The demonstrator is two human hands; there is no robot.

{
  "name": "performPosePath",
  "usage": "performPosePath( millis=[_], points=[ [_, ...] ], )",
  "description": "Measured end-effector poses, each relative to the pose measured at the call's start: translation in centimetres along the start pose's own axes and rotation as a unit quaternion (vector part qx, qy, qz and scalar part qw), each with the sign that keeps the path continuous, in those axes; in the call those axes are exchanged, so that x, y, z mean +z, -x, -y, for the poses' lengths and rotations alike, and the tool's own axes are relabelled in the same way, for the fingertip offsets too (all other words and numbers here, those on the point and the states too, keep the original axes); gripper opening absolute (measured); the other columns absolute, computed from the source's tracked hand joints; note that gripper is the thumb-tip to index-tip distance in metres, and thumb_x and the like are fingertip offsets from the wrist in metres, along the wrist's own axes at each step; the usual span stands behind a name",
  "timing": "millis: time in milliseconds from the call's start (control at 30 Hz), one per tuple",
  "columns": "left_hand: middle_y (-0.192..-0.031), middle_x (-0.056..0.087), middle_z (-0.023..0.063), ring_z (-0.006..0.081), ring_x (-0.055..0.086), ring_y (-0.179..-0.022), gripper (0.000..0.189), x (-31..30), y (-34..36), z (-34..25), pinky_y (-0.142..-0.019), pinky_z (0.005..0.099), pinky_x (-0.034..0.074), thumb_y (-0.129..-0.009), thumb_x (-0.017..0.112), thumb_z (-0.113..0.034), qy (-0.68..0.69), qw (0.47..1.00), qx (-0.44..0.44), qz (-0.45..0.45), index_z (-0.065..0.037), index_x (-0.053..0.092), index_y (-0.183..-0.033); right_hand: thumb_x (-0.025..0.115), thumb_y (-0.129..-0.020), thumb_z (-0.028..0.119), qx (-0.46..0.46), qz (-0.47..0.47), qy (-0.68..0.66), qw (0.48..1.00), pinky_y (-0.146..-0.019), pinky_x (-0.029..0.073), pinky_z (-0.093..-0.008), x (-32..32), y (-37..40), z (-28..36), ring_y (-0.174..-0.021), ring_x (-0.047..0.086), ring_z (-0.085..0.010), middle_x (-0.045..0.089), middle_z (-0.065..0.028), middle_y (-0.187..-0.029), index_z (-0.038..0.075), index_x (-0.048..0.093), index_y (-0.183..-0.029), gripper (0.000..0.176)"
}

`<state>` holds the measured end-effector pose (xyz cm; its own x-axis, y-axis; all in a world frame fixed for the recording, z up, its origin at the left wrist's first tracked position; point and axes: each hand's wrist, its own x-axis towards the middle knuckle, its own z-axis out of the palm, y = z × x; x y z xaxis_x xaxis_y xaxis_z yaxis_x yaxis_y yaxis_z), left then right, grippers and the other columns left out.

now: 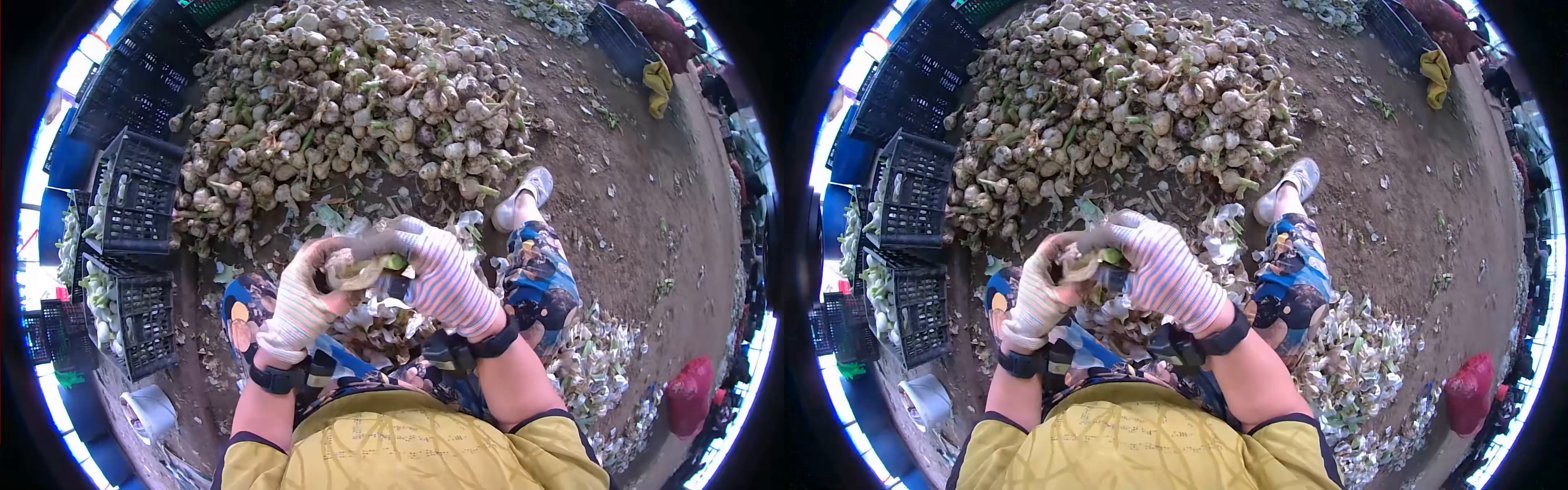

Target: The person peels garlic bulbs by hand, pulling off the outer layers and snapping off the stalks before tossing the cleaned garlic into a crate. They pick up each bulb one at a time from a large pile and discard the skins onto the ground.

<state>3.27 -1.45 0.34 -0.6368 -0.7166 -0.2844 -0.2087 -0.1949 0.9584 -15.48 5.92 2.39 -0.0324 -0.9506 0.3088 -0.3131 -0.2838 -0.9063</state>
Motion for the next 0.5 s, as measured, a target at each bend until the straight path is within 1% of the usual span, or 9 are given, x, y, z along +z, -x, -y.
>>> performPosePath(
  millis=[100,167,200,233,300,333,400,433,500],
  points=[
    [-0.107,0.057,0.0072,0.0142,0.054,-0.100,0.069,-0.4,-0.3,-0.6,-0.090,0.0270,0.043,-0.062,0.082,-0.029,-0.010,1.000,-0.009,0.007,0.003,0.052,-0.115,0.073,-0.068,0.009,0.003,0.029,-0.036,0.999,-0.075,0.049,-0.0318,-0.8,0.1,0.2,-0.083,0.062,-0.0240,0.063,-0.0077,-0.091,0.008,0.065,-0.100,0.033],
    [-0.109,0.056,0.0077,0.0146,0.054,-0.099,0.078,-1.5,-0.1,-0.4,-0.089,0.0277,0.043,-0.061,0.083,-0.039,0.132,0.975,-0.056,0.168,0.005,0.051,-0.117,0.073,-0.069,0.009,0.012,0.047,-0.086,0.995,-0.075,0.049,-0.0311,-1.1,0.3,0.5,-0.083,0.062,-0.0212,0.064,-0.0069,-0.092,0.007,0.066,-0.098,0.031],
    [-0.109,0.056,0.0074,0.0147,0.055,-0.096,0.086,-1.0,0.7,-0.5,-0.087,0.0273,0.043,-0.062,0.081,-0.046,0.181,0.965,-0.089,0.166,0.006,0.047,-0.122,0.072,-0.070,0.010,0.042,0.062,-0.125,0.989,-0.076,0.048,-0.0297,-1.2,0.5,0.5,-0.084,0.062,-0.0182,0.065,-0.0063,-0.093,0.006,0.065,-0.099,0.030],
    [-0.107,0.057,0.0071,0.0143,0.055,-0.091,0.087,-0.3,0.6,0.0,-0.086,0.0272,0.044,-0.064,0.080,-0.042,0.262,0.942,-0.090,0.188,0.005,0.042,-0.126,0.072,-0.072,0.011,0.072,0.076,-0.163,0.981,-0.078,0.048,-0.0284,-1.2,0.8,0.6,-0.084,0.062,-0.0153,0.066,-0.0056,-0.093,0.005,0.065,-0.100,0.029],
    [-0.104,0.058,0.0069,0.0159,0.056,-0.092,0.081,-0.2,0.8,-0.6,-0.086,0.0280,0.043,-0.066,0.080,-0.034,0.247,0.933,-0.146,0.216,0.004,0.043,-0.126,0.068,-0.079,0.012,0.068,0.069,-0.191,0.977,-0.079,0.047,-0.0264,-0.9,1.3,0.5,-0.085,0.060,-0.0115,0.066,-0.0044,-0.093,0.002,0.063,-0.100,0.024],
    [-0.104,0.058,0.0069,0.0159,0.056,-0.092,0.081,0.0,0.6,-0.7,-0.086,0.0280,0.043,-0.066,0.080,-0.034,0.248,0.933,-0.146,0.217,0.004,0.043,-0.126,0.066,-0.081,0.011,0.115,0.063,-0.271,0.954,-0.078,0.047,-0.0260,-0.8,1.6,0.5,-0.085,0.060,-0.0108,0.066,-0.0037,-0.091,0.002,0.063,-0.100,0.022],
    [-0.104,0.056,0.0064,0.0165,0.056,-0.093,0.065,0.5,0.1,-0.7,-0.088,0.0294,0.043,-0.068,0.078,-0.027,0.256,0.904,-0.116,0.323,0.003,0.051,-0.119,0.060,-0.086,0.010,0.163,0.041,-0.365,0.916,-0.076,0.048,-0.0249,-0.7,1.7,0.3,-0.083,0.058,-0.0086,0.064,-0.0021,-0.087,0.001,0.061,-0.097,0.014],
    [-0.104,0.056,0.0064,0.0165,0.056,-0.093,0.065,0.9,0.1,-0.7,-0.088,0.0294,0.043,-0.068,0.078,-0.027,0.256,0.904,-0.117,0.322,0.003,0.051,-0.119,0.057,-0.086,0.009,0.180,-0.023,-0.406,0.896,-0.075,0.048,-0.0248,-0.8,1.6,0.5,-0.082,0.059,-0.0102,0.063,-0.0015,-0.086,0.003,0.060,-0.098,0.013],
    [-0.104,0.055,0.0071,0.0161,0.055,-0.095,0.066,1.6,0.1,-0.7,-0.084,0.0281,0.045,-0.065,0.081,-0.041,0.034,0.985,0.026,0.169,0.001,0.055,-0.109,0.054,-0.085,0.006,0.166,-0.240,-0.503,0.813,-0.072,0.049,-0.0248,-0.7,1.1,-0.1,-0.082,0.060,-0.0118,0.063,-0.0034,-0.090,0.004,0.059,-0.100,0.015]
  ],
)
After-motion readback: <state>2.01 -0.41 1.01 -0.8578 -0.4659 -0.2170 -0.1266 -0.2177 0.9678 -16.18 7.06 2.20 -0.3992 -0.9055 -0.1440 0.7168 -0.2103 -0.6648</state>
